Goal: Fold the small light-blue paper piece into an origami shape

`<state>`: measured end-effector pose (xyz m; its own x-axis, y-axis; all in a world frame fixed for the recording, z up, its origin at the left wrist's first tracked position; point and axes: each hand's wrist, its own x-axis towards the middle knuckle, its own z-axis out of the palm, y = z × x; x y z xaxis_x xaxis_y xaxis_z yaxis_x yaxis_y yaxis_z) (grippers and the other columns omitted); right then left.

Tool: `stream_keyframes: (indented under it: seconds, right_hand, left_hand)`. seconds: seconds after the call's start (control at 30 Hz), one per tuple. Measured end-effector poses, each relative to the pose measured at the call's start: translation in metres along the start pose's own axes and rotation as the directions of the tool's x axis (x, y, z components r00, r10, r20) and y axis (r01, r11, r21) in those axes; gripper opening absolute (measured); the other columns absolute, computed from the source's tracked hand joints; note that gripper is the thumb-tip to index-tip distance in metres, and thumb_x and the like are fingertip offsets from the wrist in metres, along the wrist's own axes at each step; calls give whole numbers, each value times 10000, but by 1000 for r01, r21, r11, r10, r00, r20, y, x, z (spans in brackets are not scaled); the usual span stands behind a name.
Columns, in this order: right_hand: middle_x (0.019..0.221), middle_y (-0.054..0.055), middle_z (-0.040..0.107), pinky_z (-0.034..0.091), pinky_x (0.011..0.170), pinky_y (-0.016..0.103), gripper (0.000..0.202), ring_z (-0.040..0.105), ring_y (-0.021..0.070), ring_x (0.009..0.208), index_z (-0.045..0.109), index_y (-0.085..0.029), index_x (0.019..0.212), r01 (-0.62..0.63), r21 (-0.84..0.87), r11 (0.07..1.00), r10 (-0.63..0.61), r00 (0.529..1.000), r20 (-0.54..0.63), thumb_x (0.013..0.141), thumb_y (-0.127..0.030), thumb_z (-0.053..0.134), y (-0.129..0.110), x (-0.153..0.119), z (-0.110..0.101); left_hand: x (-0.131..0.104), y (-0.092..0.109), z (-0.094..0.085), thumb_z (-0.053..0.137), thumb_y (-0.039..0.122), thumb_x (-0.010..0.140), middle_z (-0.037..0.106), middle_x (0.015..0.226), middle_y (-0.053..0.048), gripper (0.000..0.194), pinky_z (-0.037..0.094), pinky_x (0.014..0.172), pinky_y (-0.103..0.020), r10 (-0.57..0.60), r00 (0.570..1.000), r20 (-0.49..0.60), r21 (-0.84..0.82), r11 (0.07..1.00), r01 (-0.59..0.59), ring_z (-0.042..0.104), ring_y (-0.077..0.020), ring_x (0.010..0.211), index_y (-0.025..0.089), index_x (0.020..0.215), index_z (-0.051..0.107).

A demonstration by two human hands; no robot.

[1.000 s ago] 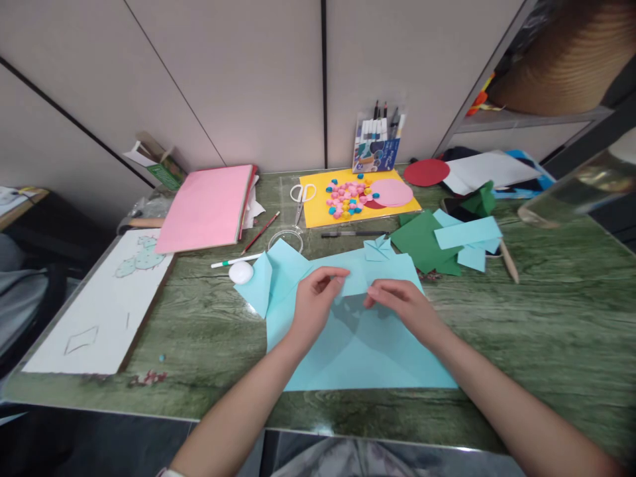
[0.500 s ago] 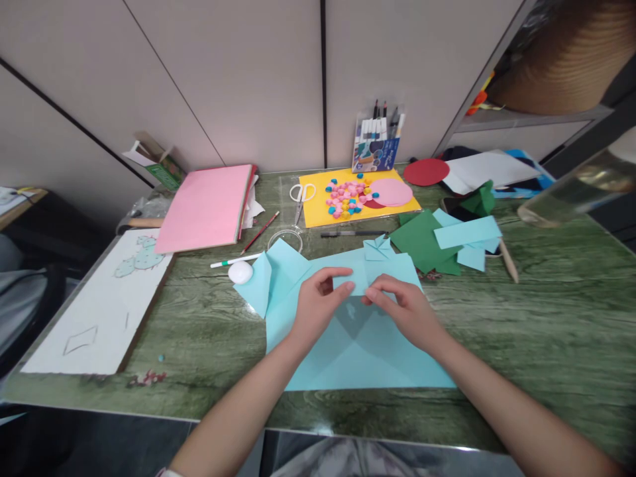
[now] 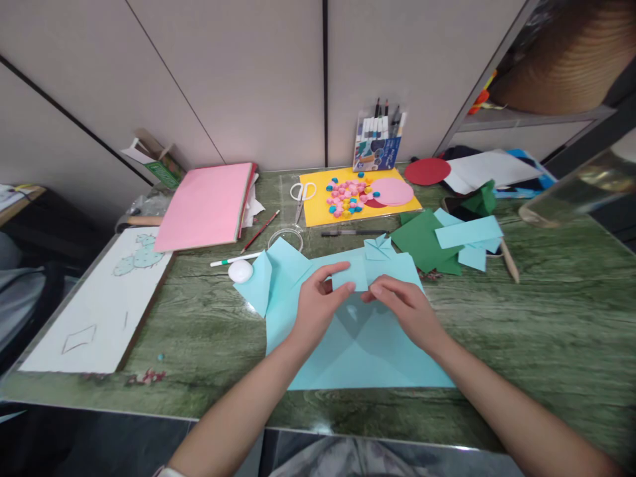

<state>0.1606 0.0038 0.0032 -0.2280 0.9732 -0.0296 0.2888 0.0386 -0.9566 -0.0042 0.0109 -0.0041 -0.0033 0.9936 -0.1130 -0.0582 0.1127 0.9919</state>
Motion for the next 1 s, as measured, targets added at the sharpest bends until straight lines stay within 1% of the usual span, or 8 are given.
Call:
stream_keyframes:
  seconds: [0.13,0.3,0.43,0.53,0.67,0.73,0.87,1.0]
  right_hand:
    - [689,6,607,391,696,283,199,553,171,710,611,-195,660,23,-80,997,-25,999,-23,815,-300,547,-2,-1,0]
    - [700,8,586,376,701,284,217,534,165,716,612,-198,667,37,-118,992,-40,999,-22,836,-303,523,-3,-2,1]
    - [754,10,608,375,746,286,253,549,169,773,587,-197,696,-7,-36,999,7,1000,9,870,-334,464,-1,-1,2]
    - [750,11,608,389,746,289,308,553,174,777,561,-191,688,-55,42,998,54,998,28,890,-360,400,2,1,2]
    - [665,-5,561,401,681,286,260,531,179,718,549,-182,646,-66,5,998,66,998,13,785,-401,565,6,3,0]
    - [670,-4,575,416,695,290,231,550,188,745,553,-181,656,-82,83,993,81,997,12,738,-384,627,7,4,-1]
    - [725,13,632,435,726,308,177,580,197,767,617,-177,722,-127,218,968,120,992,46,728,-353,635,9,4,-1]
    - [710,12,645,434,668,294,173,567,198,723,652,-175,738,-106,116,988,98,993,67,704,-344,635,8,6,-2]
  left_hand:
    - [-1,0,0,719,301,652,629,805,-13,322,370,542,-221,-25,999,33,1,1000,25,477,-119,646,219,961,673]
    - [-1,-1,0,712,302,665,619,824,-8,320,351,525,-215,-26,999,40,-2,1000,26,431,-100,607,230,973,668]
    - [0,-1,-2,697,312,686,617,833,-15,335,354,529,-221,-17,999,47,19,1000,16,442,-106,609,230,1007,648]
    - [-1,1,-2,683,299,703,610,805,-18,315,357,544,-229,6,996,91,80,997,-14,455,-114,618,218,1004,643]
    - [-4,2,1,669,226,708,596,792,-16,185,369,591,-232,113,985,127,170,976,-134,470,-120,651,198,889,646]
    - [-5,1,4,664,197,705,581,791,-11,138,380,613,-229,137,982,131,150,976,-156,488,-121,679,190,830,606]
    - [-7,1,6,675,190,690,535,699,26,272,376,584,-216,99,989,113,38,994,-104,500,-113,640,205,888,490]
    - [-4,4,4,681,194,687,472,573,74,376,339,544,-204,25,992,124,46,998,-31,446,-90,542,221,995,467]
